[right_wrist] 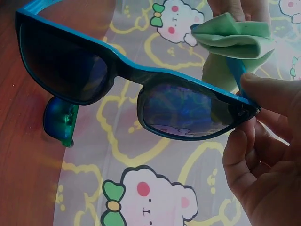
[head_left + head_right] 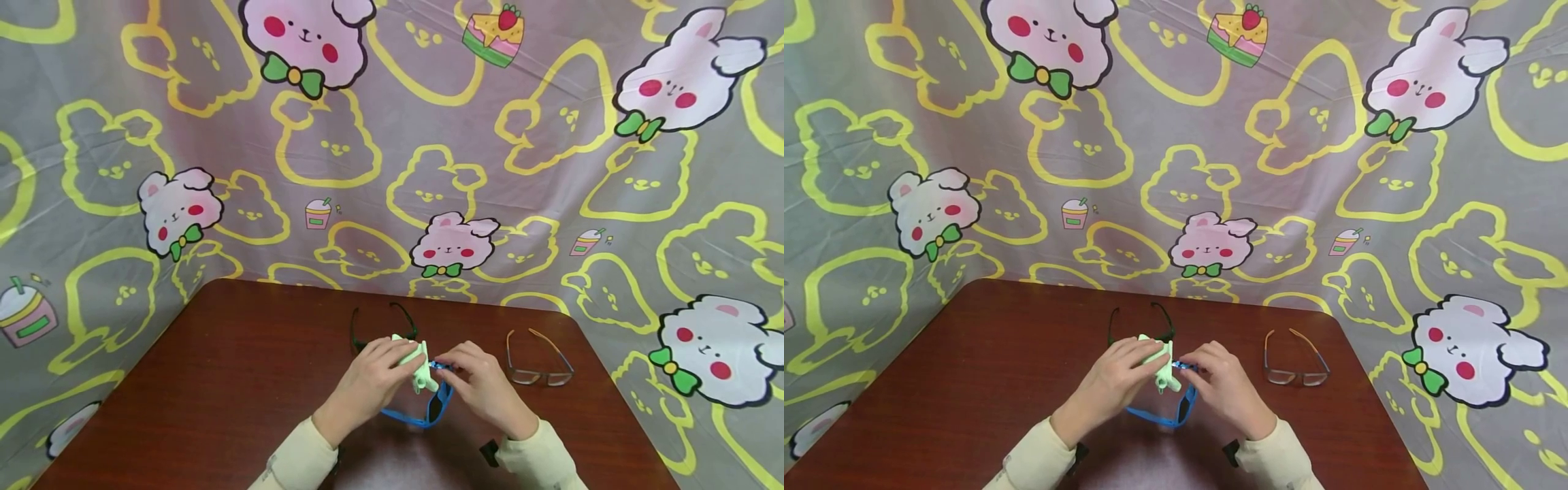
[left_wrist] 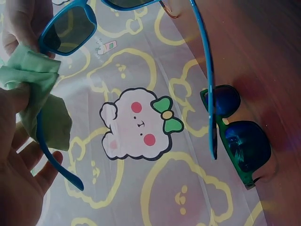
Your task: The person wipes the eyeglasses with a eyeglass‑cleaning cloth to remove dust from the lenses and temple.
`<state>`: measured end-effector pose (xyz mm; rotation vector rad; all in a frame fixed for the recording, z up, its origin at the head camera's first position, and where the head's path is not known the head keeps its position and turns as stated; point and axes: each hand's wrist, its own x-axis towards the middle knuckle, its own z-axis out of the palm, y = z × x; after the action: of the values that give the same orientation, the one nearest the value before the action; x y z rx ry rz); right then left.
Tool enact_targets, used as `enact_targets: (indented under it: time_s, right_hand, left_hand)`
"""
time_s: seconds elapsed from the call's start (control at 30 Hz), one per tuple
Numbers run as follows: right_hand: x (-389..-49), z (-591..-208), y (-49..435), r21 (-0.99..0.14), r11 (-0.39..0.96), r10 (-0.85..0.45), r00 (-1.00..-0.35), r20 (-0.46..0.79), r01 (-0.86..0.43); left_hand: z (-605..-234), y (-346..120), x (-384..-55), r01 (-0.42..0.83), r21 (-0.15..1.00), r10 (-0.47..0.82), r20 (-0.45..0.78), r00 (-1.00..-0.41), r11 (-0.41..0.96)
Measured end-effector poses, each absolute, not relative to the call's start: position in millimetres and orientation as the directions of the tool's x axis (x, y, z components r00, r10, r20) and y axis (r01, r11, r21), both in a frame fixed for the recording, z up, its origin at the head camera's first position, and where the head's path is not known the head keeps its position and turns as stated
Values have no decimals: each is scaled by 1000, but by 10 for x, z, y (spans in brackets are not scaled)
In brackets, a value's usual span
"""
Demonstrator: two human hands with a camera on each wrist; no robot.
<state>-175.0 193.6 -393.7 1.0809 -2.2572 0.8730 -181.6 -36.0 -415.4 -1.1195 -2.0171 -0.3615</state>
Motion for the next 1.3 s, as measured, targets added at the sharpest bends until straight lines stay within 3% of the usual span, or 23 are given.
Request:
enact_targets:
  time_s: [0.57,0.83,1.3]
  right_hand:
    - [-1754,-3942,1930,-373,500,-485,-610,627,-781]
    - [-1742,-3946,1906,-385,479,-482,-603,636,-789]
    - [-1725,-3979,1892,-425,437,-488,-606,629,-793]
  left_hand:
    - [-4148,-323,-1773,840,-33,613,699,-368,542]
    - [-4170,-305,-1808,830,-114,605,739,-297,546]
    - [-4152,-201,-1832,787,-159,523,820,-230,596]
